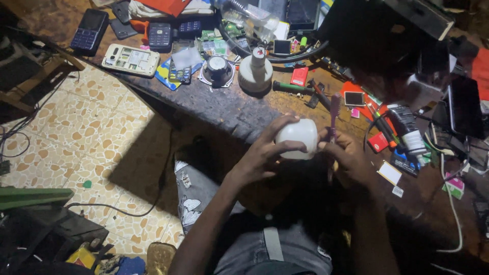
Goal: Reassembling a light bulb by fitting the plastic diffuser onto the base and using a small tool to secure the connection.
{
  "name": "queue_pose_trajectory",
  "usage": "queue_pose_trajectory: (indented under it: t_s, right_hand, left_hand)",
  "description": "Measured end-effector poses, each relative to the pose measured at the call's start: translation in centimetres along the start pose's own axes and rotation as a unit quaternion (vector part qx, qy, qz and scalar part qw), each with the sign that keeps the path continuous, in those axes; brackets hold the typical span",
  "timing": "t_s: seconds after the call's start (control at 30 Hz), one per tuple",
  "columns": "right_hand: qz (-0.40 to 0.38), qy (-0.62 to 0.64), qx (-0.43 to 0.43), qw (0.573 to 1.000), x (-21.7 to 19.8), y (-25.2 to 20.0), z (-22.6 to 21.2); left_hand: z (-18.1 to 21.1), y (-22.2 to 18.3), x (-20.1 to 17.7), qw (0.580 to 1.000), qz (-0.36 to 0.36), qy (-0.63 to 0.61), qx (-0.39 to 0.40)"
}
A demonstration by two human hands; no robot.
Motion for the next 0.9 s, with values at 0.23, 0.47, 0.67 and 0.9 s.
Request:
queue_pose_trajectory:
  t_s: [0.23,0.47,0.67,0.9]
  right_hand:
    - [0.032,0.036,0.005,0.999,1.6,0.1,-2.6]
    - [0.028,0.022,0.002,0.999,1.2,0.8,-0.7]
    - [0.013,0.023,0.006,1.0,0.2,1.3,3.4]
    - [0.018,0.057,0.024,0.998,0.0,0.4,2.4]
  left_hand:
    - [0.0,0.2,-0.3,1.0,0.008,-0.021,0.002]
    - [-0.3,-0.3,0.1,1.0,0.0,-0.017,-0.016]
    - [0.0,0.3,-0.3,0.999,-0.019,-0.027,-0.037]
    - [-1.0,0.1,0.0,0.998,-0.006,-0.054,-0.023]
Point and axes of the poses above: each hand's wrist, its own y-axis towards the middle knuckle, its own x-axis out of the palm, z = x × y, the point moved 7 cm from there along y, towards the middle knuckle, and after that the axes turned 13 degrees about -y, right-handed, at the moved point
